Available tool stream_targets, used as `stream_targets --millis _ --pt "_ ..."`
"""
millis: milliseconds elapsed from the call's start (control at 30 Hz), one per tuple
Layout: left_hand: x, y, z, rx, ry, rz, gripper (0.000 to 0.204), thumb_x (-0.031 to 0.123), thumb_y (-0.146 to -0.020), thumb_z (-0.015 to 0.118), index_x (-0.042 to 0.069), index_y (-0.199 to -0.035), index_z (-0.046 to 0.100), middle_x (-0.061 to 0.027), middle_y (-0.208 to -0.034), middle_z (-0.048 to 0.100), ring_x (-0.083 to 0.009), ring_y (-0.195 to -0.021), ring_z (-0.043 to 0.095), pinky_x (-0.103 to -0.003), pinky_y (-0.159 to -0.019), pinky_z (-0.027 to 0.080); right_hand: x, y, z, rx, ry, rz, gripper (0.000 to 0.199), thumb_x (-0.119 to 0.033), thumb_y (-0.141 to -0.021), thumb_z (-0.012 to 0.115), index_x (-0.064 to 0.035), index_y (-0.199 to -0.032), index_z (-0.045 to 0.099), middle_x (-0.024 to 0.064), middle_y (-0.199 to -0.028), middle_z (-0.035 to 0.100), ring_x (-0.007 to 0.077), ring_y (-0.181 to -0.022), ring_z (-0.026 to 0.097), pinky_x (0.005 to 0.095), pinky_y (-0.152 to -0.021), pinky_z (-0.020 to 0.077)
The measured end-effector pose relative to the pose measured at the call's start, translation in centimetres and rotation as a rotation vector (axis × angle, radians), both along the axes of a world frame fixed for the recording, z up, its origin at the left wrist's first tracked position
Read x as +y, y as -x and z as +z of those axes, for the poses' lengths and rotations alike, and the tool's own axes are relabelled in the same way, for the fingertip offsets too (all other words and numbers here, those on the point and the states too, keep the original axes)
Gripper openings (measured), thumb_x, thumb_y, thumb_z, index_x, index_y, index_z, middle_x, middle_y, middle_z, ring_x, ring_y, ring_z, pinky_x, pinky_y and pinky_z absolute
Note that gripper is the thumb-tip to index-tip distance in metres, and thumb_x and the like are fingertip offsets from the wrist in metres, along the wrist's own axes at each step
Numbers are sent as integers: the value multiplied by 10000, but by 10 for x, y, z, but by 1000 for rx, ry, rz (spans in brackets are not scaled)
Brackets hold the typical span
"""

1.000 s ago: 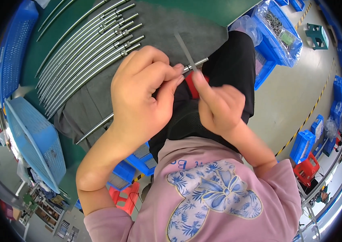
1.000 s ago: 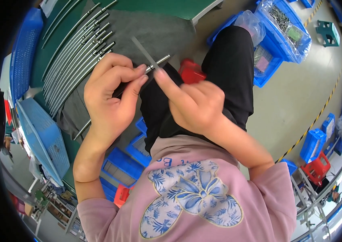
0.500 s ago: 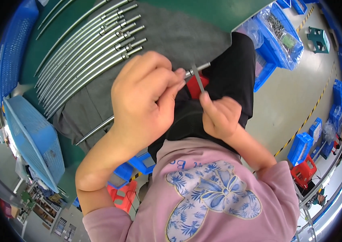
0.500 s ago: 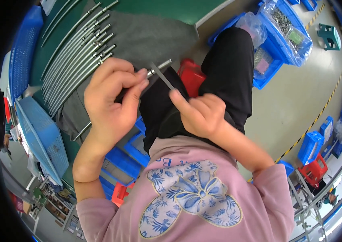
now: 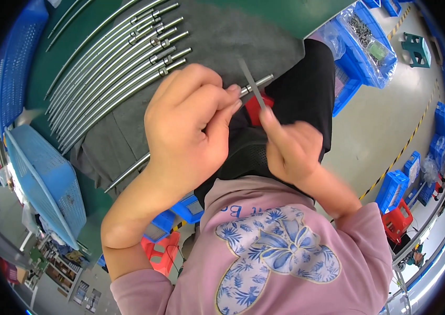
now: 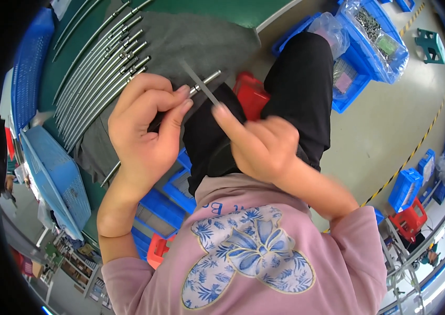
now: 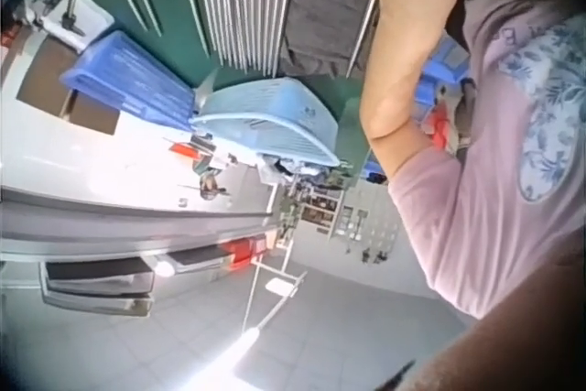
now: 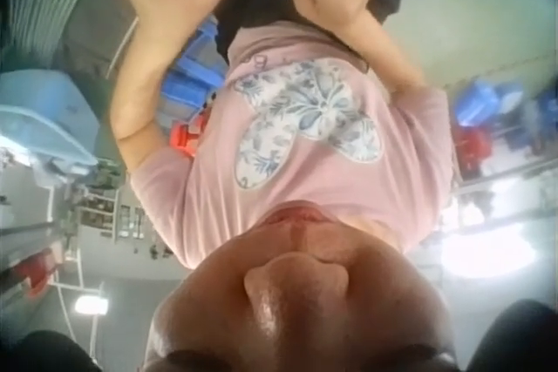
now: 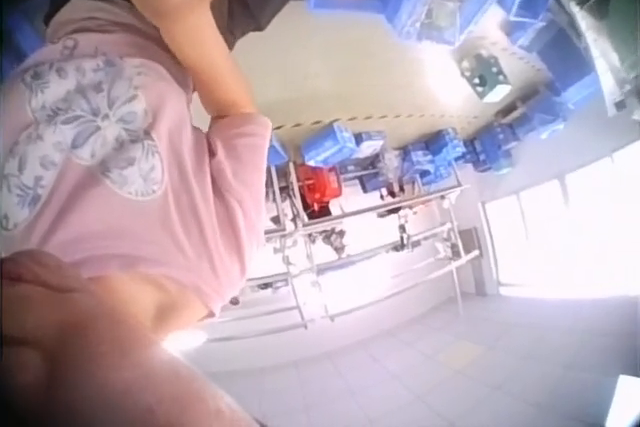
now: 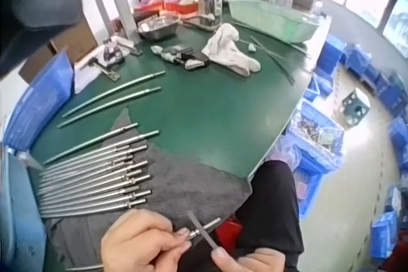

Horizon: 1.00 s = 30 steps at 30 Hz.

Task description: Manually filing or deburring the ends of metal rod components at an assembly workbench.

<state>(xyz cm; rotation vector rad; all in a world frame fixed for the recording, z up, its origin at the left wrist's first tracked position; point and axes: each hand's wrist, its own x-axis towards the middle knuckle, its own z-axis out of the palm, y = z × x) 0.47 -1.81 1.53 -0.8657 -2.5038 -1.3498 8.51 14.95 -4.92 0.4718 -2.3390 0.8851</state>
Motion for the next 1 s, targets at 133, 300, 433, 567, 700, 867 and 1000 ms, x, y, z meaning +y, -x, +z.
stream_targets --millis 133,300,433,567,700,867,1000 --pt "3 -1 2 -18 30 6 184 -67 -666 726 19 -696 566 -75 -704 522 -254 -599 503 -340 -529 391 4 -5 15 -40 -25 -22 551 48 -560 613 -24 -1099 704 -22 -474 298 123 -361 320 276 -372 276" --pt "2 -1 2 -10 22 12 185 -67 -657 725 18 -692 564 -75 -703 517 -255 -603 502 -344 -526 390 8 -3 26 -176 -90 55 510 124 -609 593 52 -1108 668 34 -549 538 156 -384 446 274 -422 322" --pt "3 0 4 12 49 -10 175 -66 -654 722 18 -697 575 -70 -708 520 -253 -614 508 -346 -530 394 5 11 16 -17 -54 2 588 57 -567 596 -45 -1139 689 -13 -489 329 119 -382 346 275 -383 293" --pt "2 1 2 -3 26 5 175 -65 -660 713 20 -699 565 -77 -717 526 -266 -621 513 -352 -544 404 0 10 12 -62 13 -12 547 64 -606 601 -47 -1134 694 -2 -492 369 147 -385 371 280 -390 307" --pt "3 2 4 30 50 -19 168 -62 -655 712 18 -702 571 -79 -720 528 -268 -623 512 -350 -543 403 5 6 20 -85 27 1 534 52 -617 615 -40 -1138 688 -1 -490 411 143 -383 407 294 -392 326" --pt "4 -1 -2 -27 5 15 158 -54 -654 706 21 -701 575 -86 -725 528 -275 -624 508 -364 -545 401 2 3 21 -90 52 -10 549 60 -609 598 -19 -1146 679 -6 -468 373 141 -363 374 285 -379 310" --pt "3 0 3 0 39 -16 163 -59 -654 704 17 -695 566 -87 -725 525 -280 -622 504 -362 -544 401 -1 9 23 -30 45 -14 556 64 -575 600 -3 -1120 685 -11 -460 365 141 -354 359 282 -379 303"
